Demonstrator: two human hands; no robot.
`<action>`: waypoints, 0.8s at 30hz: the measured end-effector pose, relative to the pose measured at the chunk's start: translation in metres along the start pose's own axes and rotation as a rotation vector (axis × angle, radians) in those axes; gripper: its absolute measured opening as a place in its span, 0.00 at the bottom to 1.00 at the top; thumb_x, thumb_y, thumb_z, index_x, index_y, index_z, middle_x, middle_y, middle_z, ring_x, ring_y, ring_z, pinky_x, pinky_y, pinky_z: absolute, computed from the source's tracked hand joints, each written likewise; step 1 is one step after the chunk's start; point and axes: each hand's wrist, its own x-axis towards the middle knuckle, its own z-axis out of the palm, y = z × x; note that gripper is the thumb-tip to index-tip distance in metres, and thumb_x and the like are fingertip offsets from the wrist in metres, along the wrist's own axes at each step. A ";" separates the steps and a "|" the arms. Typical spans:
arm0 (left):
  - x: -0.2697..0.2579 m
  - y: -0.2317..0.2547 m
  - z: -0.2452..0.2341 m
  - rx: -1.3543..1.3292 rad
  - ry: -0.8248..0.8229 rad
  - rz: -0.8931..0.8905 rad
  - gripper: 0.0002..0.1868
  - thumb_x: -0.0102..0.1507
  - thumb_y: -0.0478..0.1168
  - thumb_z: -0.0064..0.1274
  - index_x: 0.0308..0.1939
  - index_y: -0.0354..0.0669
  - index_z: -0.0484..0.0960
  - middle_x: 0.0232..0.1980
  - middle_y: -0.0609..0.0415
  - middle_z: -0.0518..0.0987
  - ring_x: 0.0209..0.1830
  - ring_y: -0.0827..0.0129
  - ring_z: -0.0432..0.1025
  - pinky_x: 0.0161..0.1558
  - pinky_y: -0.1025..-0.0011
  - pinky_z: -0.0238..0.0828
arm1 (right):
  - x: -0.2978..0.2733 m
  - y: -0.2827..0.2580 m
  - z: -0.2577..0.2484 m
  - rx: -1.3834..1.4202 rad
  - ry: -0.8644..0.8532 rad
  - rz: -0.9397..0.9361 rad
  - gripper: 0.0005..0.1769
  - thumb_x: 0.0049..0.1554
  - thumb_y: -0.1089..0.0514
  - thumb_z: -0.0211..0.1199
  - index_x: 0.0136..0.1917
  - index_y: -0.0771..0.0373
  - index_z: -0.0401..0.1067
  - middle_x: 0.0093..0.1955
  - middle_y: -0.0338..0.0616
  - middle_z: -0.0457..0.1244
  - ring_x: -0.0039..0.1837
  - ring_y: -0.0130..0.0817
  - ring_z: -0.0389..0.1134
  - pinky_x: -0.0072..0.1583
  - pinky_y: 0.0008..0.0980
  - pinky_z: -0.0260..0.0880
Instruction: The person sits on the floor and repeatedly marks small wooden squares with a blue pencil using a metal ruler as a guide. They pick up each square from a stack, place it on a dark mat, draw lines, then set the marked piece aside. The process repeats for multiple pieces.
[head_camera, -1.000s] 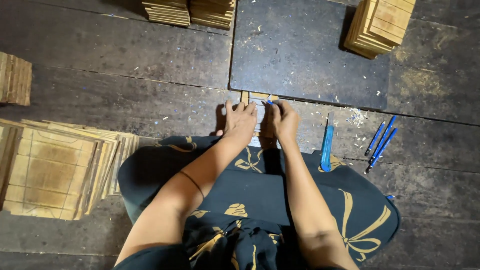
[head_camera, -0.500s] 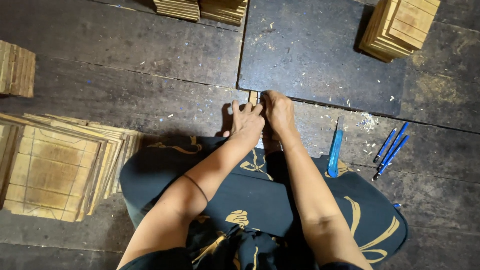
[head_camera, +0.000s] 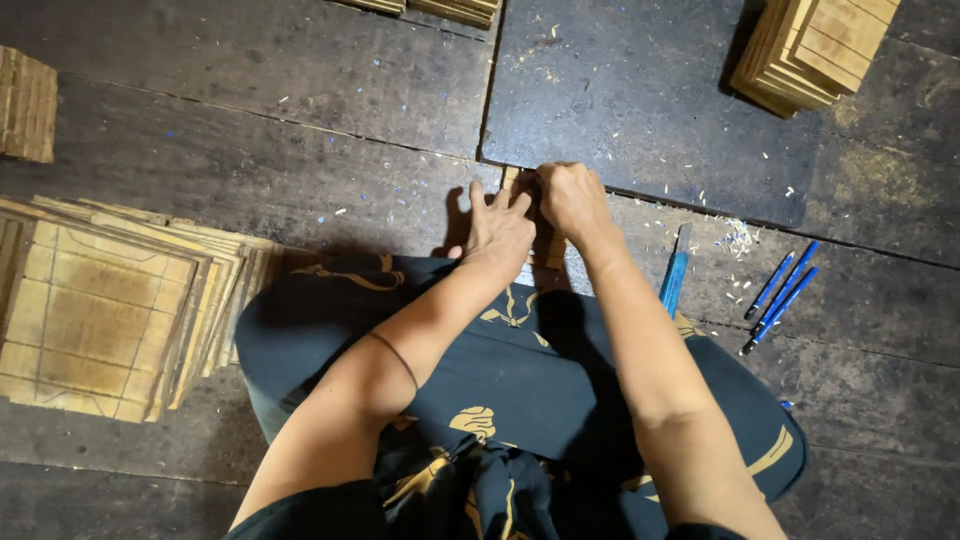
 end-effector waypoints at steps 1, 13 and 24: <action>-0.003 -0.001 -0.004 -0.008 0.004 -0.007 0.14 0.63 0.39 0.55 0.52 0.52 0.85 0.64 0.62 0.71 0.63 0.63 0.62 0.67 0.33 0.34 | 0.002 0.008 0.006 -0.016 -0.012 -0.012 0.09 0.55 0.59 0.54 0.43 0.53 0.76 0.37 0.46 0.68 0.43 0.57 0.74 0.46 0.53 0.75; -0.017 -0.002 -0.024 -0.042 -0.003 0.015 0.17 0.64 0.30 0.51 0.57 0.44 0.81 0.61 0.57 0.71 0.64 0.59 0.62 0.68 0.24 0.28 | -0.001 0.034 0.000 -0.099 -0.109 -0.043 0.08 0.53 0.59 0.55 0.39 0.56 0.75 0.37 0.49 0.70 0.44 0.57 0.74 0.48 0.54 0.75; -0.009 -0.001 -0.017 -0.059 -0.013 0.015 0.18 0.65 0.29 0.48 0.58 0.41 0.80 0.60 0.56 0.70 0.64 0.58 0.61 0.67 0.22 0.27 | 0.012 0.045 0.011 -0.260 -0.175 -0.018 0.12 0.53 0.59 0.53 0.38 0.59 0.78 0.36 0.52 0.70 0.45 0.57 0.75 0.51 0.48 0.76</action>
